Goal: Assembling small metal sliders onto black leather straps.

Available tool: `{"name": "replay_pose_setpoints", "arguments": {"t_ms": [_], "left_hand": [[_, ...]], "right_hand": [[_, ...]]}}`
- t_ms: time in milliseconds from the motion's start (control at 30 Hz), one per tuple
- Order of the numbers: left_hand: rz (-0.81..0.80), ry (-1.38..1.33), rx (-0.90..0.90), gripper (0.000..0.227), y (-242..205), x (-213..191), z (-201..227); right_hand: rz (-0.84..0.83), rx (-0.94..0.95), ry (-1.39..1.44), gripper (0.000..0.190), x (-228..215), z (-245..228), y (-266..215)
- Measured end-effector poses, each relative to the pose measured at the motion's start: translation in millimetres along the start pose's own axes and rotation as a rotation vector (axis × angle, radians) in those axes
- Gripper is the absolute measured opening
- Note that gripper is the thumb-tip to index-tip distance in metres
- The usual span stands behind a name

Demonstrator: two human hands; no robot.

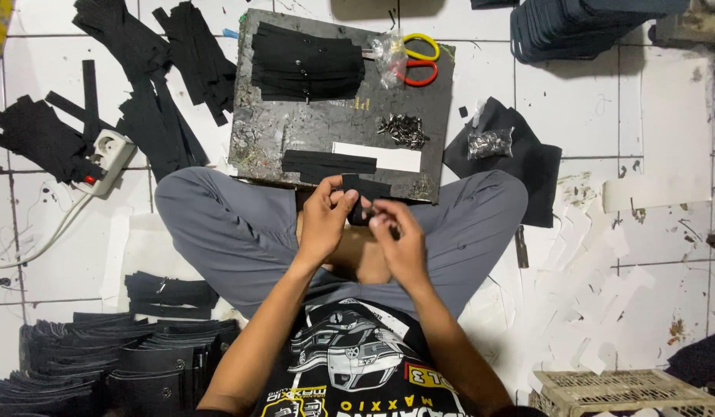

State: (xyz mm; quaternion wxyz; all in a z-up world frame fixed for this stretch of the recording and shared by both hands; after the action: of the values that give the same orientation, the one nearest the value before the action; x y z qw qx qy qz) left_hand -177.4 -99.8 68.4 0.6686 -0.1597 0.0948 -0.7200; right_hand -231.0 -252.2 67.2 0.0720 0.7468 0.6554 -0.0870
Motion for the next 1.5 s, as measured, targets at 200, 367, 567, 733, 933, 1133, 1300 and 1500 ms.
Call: {"name": "replay_pose_setpoints", "arguments": {"t_ms": [200,367,567,733,933,1133,1300,1500], "left_hand": [[0.002,0.254,0.164,0.009,-23,2,6],[0.009,0.476,0.402,0.014,-30,3,23],[0.054,0.451,0.614,0.008,-28,5,32],[-0.002,0.441,0.570,0.004,-28,9,31],[-0.052,0.450,0.511,0.004,-33,11,31],[-0.071,0.451,0.439,0.007,-27,17,24],[-0.018,0.205,0.128,0.008,-16,20,-11],[0.034,0.155,0.125,0.008,-12,29,-15]], "right_hand": [[-0.010,-0.236,-0.066,0.017,-10,-37,35],[-0.028,-0.273,-0.140,0.007,-15,-43,38],[-0.097,-0.285,-0.141,0.004,-24,-43,34],[-0.076,-0.243,-0.124,0.005,-29,-41,29],[-0.129,-0.247,-0.111,0.008,-37,-42,24],[-0.136,-0.250,-0.141,0.007,-39,-36,24],[-0.061,-0.332,-0.167,0.008,-35,-33,26],[-0.012,-0.167,0.019,0.004,-34,-12,31]]}}
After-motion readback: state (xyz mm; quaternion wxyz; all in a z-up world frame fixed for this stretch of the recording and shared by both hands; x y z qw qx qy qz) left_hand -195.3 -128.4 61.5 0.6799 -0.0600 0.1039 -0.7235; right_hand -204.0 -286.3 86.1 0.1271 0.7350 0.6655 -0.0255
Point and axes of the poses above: each hand's wrist, its own y-axis towards the middle knuckle, its own x-axis out of the palm, z = x × y, the point moved 2 cm from there along y, towards the middle knuckle, and after that the axes turned 3 degrees about -x, right-handed, at the moved point
